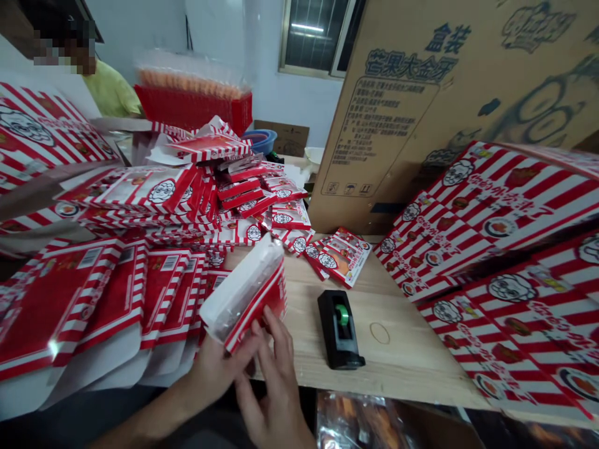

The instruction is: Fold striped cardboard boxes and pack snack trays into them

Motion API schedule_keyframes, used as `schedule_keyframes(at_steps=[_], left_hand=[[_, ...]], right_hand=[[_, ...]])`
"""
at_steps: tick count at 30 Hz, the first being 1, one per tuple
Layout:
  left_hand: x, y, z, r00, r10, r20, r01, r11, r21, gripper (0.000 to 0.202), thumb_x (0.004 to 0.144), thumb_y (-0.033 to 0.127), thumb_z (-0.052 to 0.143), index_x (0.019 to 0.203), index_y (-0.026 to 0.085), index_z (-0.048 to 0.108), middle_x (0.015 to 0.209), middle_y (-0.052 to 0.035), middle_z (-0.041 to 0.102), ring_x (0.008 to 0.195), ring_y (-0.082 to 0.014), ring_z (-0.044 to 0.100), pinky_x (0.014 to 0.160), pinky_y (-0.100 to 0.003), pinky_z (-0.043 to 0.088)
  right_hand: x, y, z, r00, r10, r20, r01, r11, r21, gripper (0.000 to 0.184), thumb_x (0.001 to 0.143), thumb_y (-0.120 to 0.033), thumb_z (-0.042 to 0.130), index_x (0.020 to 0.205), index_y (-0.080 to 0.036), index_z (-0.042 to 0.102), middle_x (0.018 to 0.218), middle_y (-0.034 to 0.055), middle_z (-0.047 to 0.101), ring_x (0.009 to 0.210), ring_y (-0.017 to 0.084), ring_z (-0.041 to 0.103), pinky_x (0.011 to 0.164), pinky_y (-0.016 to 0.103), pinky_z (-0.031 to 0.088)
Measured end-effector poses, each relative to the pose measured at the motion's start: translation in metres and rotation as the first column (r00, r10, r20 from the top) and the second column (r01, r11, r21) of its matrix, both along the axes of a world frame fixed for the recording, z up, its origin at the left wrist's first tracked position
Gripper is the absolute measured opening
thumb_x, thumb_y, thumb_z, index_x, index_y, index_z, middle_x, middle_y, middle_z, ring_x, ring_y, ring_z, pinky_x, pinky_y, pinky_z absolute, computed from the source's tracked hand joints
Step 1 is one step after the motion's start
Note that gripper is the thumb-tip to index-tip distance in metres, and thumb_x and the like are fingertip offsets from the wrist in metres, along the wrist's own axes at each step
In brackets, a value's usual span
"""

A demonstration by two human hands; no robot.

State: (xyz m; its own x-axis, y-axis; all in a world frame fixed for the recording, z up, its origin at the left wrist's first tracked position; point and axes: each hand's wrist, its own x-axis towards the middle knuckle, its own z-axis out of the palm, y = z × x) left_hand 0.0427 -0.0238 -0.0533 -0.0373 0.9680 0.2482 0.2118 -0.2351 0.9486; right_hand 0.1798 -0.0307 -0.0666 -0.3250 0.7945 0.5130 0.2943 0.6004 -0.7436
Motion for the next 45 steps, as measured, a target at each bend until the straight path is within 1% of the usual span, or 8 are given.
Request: schedule_keyframes(at_steps=[9,14,20,24,29,32,35,45], left_hand=[[-0.017,0.019,-0.032,0.896,0.443,0.023,-0.417,0.824,0.385,0.054,0.084,0.042,0.058,0.129,0.019,0.039,0.116,-0.0111,0.06,0.103,-0.0194,0.063,0.082,-0.028,0.054],[-0.016,0.027,-0.044,0.85,0.52,-0.081,-0.365,0.694,0.62,0.034,0.089,0.031,0.054,0.12,0.02,0.045,0.102,-0.0062,0.063,0.094,-0.0159,0.065,0.079,-0.026,0.054],[-0.023,0.032,-0.037,0.908,0.385,-0.167,-0.227,0.785,0.577,0.013,0.09,0.022,0.051,0.103,0.021,0.054,0.091,-0.0025,0.066,0.087,-0.013,0.066,0.075,-0.022,0.053],[-0.031,0.017,-0.028,0.941,0.282,-0.184,-0.159,0.854,0.495,0.019,0.093,0.024,0.042,0.09,0.019,0.059,0.079,-0.0024,0.067,0.082,-0.0143,0.066,0.073,-0.023,0.052],[-0.036,0.01,-0.006,0.986,0.069,0.152,-0.076,0.996,0.04,0.018,0.088,0.018,0.049,0.104,0.023,0.054,0.093,-0.0014,0.07,0.059,-0.0079,0.059,0.059,-0.019,0.048],[-0.041,0.018,0.008,0.914,-0.207,0.348,0.237,0.971,-0.045,0.048,0.086,0.01,0.047,0.128,0.031,0.043,0.128,-0.0062,0.058,0.073,-0.0086,0.064,0.074,-0.024,0.05],[-0.048,0.028,0.017,0.852,-0.406,0.331,0.447,0.893,-0.057,0.04,0.082,0.002,0.042,0.101,0.024,0.069,0.125,-0.0042,0.062,0.101,-0.0168,0.063,0.096,-0.034,0.043],[-0.047,0.03,0.014,0.93,-0.286,0.231,0.283,0.958,0.048,0.039,0.077,-0.002,0.042,0.063,0.022,0.069,0.1,-0.0019,0.071,0.096,-0.017,0.063,0.087,-0.033,0.046]], right_hand=[[0.012,0.047,0.0,0.864,-0.32,-0.389,0.299,0.947,-0.115,0.038,0.083,-0.019,0.059,0.12,-0.025,0.053,0.125,0.0116,0.056,0.114,0.024,0.055,0.094,0.045,0.046],[0.004,0.047,0.001,0.768,-0.353,-0.534,0.395,0.918,-0.037,0.047,0.078,-0.014,0.063,0.121,-0.029,0.052,0.112,0.0065,0.062,0.098,0.019,0.062,0.083,0.035,0.051],[0.019,0.049,-0.016,0.88,-0.395,-0.263,0.434,0.895,0.107,0.02,0.08,-0.013,0.059,0.094,-0.024,0.068,0.104,0.0062,0.065,0.098,0.022,0.06,0.082,0.036,0.048],[0.026,0.042,-0.019,0.885,-0.383,-0.266,0.369,0.924,-0.102,0.015,0.082,-0.022,0.057,0.07,-0.021,0.066,0.071,0.0025,0.065,0.074,0.019,0.062,0.068,0.031,0.049],[0.027,0.036,-0.012,0.81,-0.347,-0.474,0.111,0.883,-0.456,0.041,0.08,-0.024,0.064,0.119,-0.032,0.056,0.092,0.0029,0.07,0.076,0.016,0.065,0.068,0.029,0.052],[0.031,0.039,-0.009,0.835,-0.111,-0.539,-0.159,0.888,-0.43,0.025,0.085,-0.022,0.058,0.106,-0.034,0.065,0.118,0.0041,0.065,0.099,0.02,0.064,0.085,0.036,0.05],[0.035,0.042,-0.007,0.817,0.009,-0.577,-0.255,0.903,-0.347,0.021,0.087,-0.02,0.055,0.08,-0.03,0.071,0.128,0.0012,0.058,0.108,0.023,0.06,0.091,0.043,0.047],[0.032,0.036,-0.005,0.853,0.034,-0.521,-0.217,0.93,-0.295,0.016,0.084,-0.032,0.061,0.097,-0.036,0.07,0.123,0.0029,0.061,0.116,0.023,0.054,0.094,0.042,0.046]])
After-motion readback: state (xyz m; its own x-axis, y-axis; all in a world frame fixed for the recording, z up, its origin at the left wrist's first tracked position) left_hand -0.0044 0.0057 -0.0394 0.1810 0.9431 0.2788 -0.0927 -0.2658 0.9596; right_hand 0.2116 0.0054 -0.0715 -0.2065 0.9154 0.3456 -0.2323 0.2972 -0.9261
